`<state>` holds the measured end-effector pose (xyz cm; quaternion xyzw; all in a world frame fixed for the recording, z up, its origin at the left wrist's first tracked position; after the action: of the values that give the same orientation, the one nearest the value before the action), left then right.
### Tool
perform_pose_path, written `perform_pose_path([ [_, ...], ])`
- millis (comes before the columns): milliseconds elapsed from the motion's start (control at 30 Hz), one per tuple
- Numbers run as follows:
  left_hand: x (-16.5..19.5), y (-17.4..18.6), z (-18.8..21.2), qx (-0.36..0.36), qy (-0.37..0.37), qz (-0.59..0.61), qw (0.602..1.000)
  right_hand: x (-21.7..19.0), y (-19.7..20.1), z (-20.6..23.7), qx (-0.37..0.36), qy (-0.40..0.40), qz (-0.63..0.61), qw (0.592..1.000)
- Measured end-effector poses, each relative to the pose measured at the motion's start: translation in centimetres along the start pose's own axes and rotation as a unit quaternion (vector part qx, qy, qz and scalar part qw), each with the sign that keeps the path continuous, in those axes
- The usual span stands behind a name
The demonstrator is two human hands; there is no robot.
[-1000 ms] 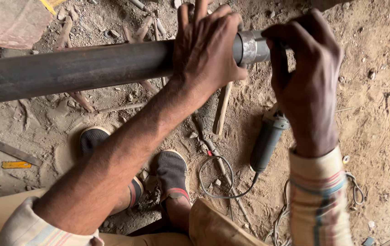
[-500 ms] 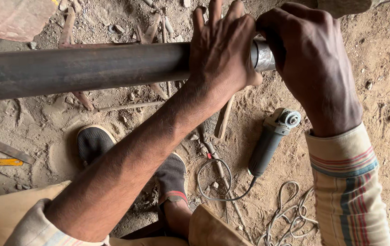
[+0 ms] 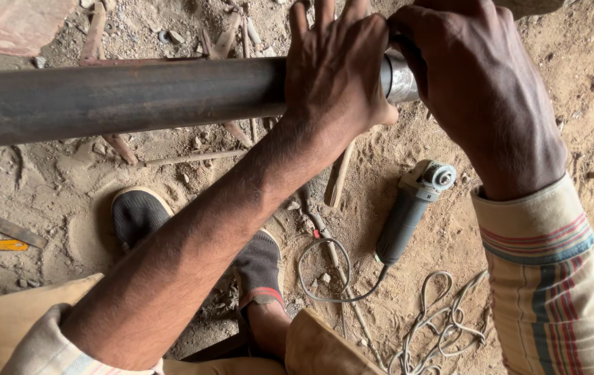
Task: The person marks a metal pipe with a white marker while holding it steady with their left hand. They repeatedly rotate the pipe to draw lines around its circumference.
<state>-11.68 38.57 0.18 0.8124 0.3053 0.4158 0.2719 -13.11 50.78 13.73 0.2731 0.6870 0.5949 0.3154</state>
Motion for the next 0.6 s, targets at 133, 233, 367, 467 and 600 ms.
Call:
perform_pose_path([
  [133,-0.2,0.0,0.1,-0.069,0.023,0.012,0.997,-0.7,0.6,0.3,0.009,-0.002,-0.003,1.0],
  [233,-0.2,0.0,0.1,-0.066,0.02,0.016,0.998,-1.6,1.2,0.8,0.015,-0.014,-0.003,1.0],
  [367,-0.2,0.0,0.1,-0.051,0.008,0.017,0.998,-2.8,1.5,1.3,0.024,-0.038,0.002,0.999],
  [467,-0.3,-0.3,0.2,-0.045,0.001,0.015,0.999,-3.2,1.2,2.1,0.002,-0.096,-0.047,0.994],
  [600,-0.6,-1.0,0.6,-0.031,-0.006,0.015,0.999,-3.4,-0.3,3.8,0.002,-0.138,-0.03,0.99],
])
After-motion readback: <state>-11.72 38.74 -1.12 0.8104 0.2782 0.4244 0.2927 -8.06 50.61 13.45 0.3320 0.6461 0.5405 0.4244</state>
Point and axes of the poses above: each hand's wrist, its own z-axis away from the middle knuckle, its own y-axis out of the back of the hand, x = y × z, the point moved 1 cm from there along -z, towards the middle knuckle, and after that the axes turned 4 degrees about -y, right-handed, at the moved point
